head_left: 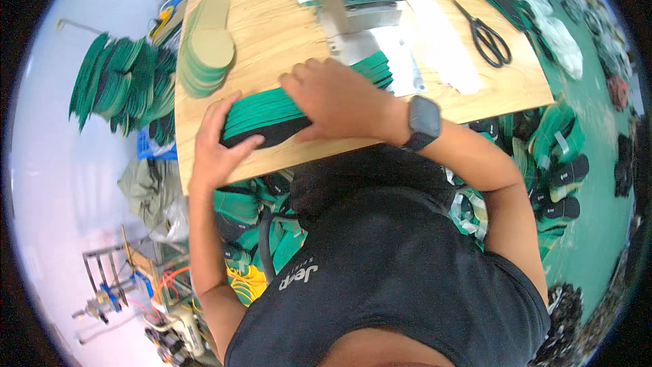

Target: The person handles a stack of green and black shoe insoles, placing them one at a time on a workspace to peel and apply circular labels from a sheet to the heel area. They use scissors to cut sections of the label sheet as they work.

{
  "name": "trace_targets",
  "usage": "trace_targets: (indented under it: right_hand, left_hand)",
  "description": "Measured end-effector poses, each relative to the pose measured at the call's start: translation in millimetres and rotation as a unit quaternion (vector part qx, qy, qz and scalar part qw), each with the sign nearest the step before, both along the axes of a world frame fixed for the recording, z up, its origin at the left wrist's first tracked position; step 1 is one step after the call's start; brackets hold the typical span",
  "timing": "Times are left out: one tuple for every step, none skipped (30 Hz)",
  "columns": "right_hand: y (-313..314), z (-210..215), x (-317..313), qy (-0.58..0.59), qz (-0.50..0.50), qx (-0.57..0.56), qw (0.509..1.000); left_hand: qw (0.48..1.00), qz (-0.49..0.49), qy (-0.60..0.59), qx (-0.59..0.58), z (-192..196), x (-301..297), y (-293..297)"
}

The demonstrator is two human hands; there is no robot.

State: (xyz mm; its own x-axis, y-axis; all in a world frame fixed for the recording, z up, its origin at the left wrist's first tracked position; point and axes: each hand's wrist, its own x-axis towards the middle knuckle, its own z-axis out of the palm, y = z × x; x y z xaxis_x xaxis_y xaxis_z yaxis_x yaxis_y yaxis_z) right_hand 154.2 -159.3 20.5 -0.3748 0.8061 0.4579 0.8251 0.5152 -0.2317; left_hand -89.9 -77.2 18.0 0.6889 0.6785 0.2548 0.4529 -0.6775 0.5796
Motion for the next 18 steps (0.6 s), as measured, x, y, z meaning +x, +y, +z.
trace_targets:
  right_hand:
    - [1, -1, -1, 0.010, -0.001, -0.011, 1.000]
    - [2, -4, -3, 0.023, 0.006, -0.022, 0.999]
    - [-1, -6, -2, 0.037, 0.008, -0.036, 0.999]
    - [-6, -4, 2, 0.040, -0.001, -0.051, 0.998]
    - [-14, 0, 12, 0.048, -0.033, -0.082, 0.995]
    - [-29, 7, 27, 0.054, -0.070, -0.113, 0.990]
    - [-46, 17, 40, 0.061, -0.099, -0.143, 0.983]
    - [-67, 26, 55, 0.065, -0.162, -0.128, 0.976]
    - [-92, 32, 76, 0.087, -0.216, -0.083, 0.969]
    - [-115, 36, 99, 0.120, -0.261, -0.050, 0.957]
    - [-138, 41, 121, 0.114, -0.346, -0.001, 0.931]
    - [-151, 44, 148, 0.084, -0.373, 0.110, 0.917]
    - [-163, 49, 165, 0.087, -0.444, 0.136, 0.881]
    - [-174, 42, 203, 0.049, -0.485, 0.170, 0.856]
    - [-179, 40, 232, 0.054, -0.541, 0.120, 0.831]
    - [-180, 38, 253, -0.023, -0.621, 0.064, 0.781]
    - [-183, 27, 275, -0.097, -0.594, 0.097, 0.793]
    - [-186, 18, 296, -0.123, -0.606, 0.070, 0.783]
  left_hand:
    - [0.997, -0.024, -0.001, 0.070, -2, 11, 1]
    - [0.997, -0.051, -0.056, 0.034, -5, 13, 8]
    - [0.990, -0.083, -0.110, -0.007, -8, 12, 20]
    - [0.969, -0.089, -0.209, -0.094, -13, 16, 37]
    - [0.962, -0.079, -0.250, -0.082, -11, 20, 52]
    - [0.973, -0.017, -0.231, -0.024, -10, 22, 72]
    - [0.976, 0.054, -0.208, 0.037, -5, 21, 89]
    - [0.968, 0.101, -0.227, 0.036, 4, 19, 98]
    - [0.960, 0.130, -0.247, 0.028, -1, 15, 121]
    - [0.950, 0.133, -0.282, -0.001, -5, 1, 146]
    - [0.958, 0.153, -0.237, 0.056, -10, -1, 167]
    - [0.960, 0.179, -0.206, 0.058, -2, -8, 174]
    - [0.962, 0.199, -0.179, 0.057, -1, -10, 187]
    - [0.963, 0.212, -0.155, 0.055, -9, -22, 218]
    - [0.965, 0.225, -0.128, 0.053, -20, -29, 246]
    - [0.968, 0.239, -0.076, -0.004, -20, -22, 255]
    - [0.971, 0.229, -0.061, -0.030, -20, -9, 260]
    - [0.973, 0.220, -0.046, -0.055, -19, 4, 265]
